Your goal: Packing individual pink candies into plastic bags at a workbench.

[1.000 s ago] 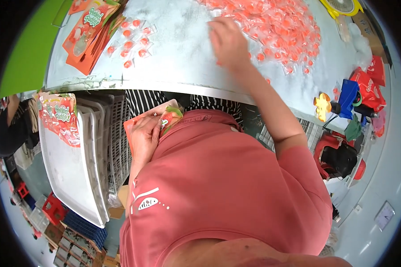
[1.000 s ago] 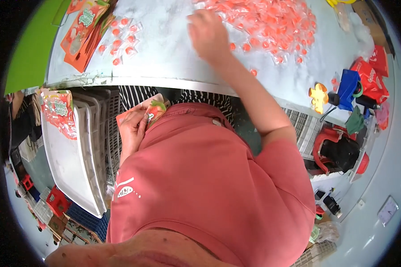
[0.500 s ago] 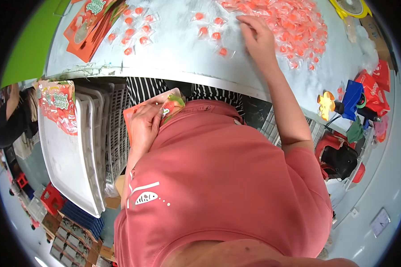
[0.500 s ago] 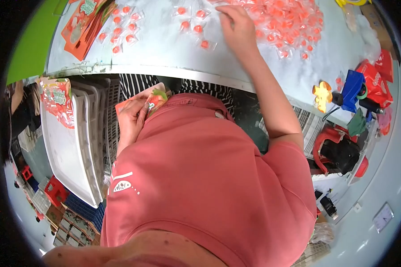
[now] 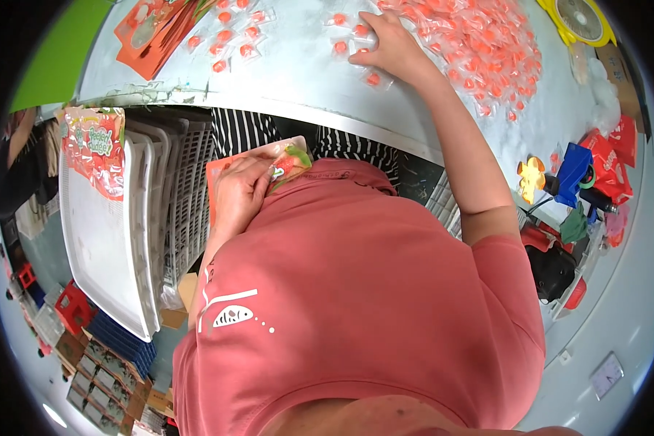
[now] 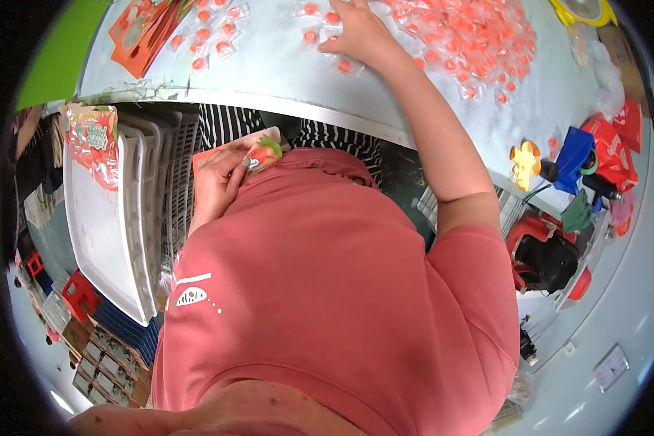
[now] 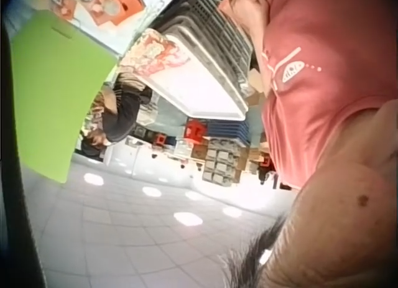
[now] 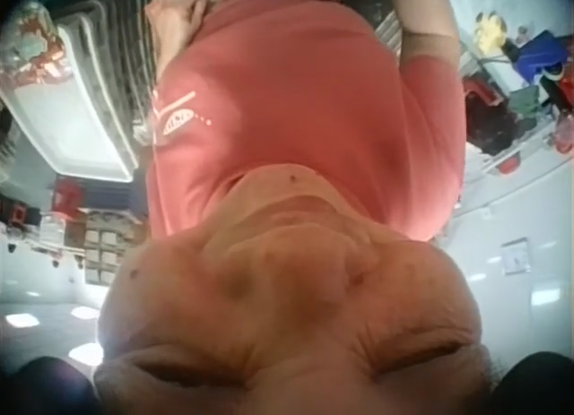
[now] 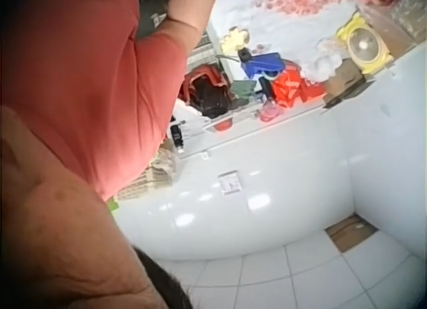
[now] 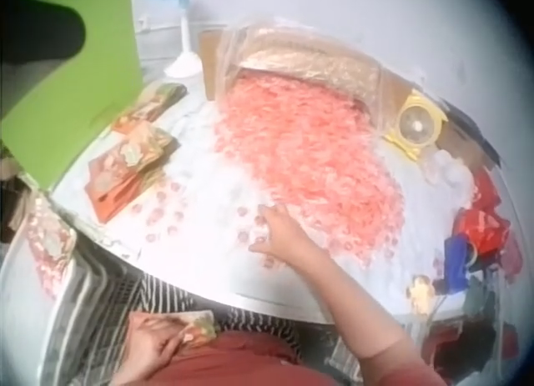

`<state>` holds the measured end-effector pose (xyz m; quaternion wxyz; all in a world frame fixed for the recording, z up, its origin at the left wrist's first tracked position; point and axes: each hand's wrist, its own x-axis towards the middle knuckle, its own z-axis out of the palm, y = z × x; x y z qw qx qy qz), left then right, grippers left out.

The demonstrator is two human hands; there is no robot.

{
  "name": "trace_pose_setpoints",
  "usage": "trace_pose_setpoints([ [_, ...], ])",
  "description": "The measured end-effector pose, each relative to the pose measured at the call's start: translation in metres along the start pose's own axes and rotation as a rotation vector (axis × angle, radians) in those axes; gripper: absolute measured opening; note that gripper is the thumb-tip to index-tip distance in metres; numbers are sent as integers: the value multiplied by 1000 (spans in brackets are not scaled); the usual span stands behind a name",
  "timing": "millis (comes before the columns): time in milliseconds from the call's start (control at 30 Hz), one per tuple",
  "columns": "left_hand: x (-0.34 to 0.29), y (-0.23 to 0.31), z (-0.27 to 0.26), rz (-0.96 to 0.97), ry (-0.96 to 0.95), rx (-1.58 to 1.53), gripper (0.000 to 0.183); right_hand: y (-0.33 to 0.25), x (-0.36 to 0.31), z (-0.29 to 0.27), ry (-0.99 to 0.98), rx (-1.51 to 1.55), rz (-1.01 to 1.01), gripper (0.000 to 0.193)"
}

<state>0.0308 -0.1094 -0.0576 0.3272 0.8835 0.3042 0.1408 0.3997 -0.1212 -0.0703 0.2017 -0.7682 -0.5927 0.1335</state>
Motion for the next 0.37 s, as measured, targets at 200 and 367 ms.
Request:
trace_pose_setpoints([
  [200,-2,-2,2,1,-21,29,9,-69,0,-17,-95,422,25,52],
  [367,4,-11,7,11,-102,-13,12,-37,64,73,-62,-109,-302,79],
])
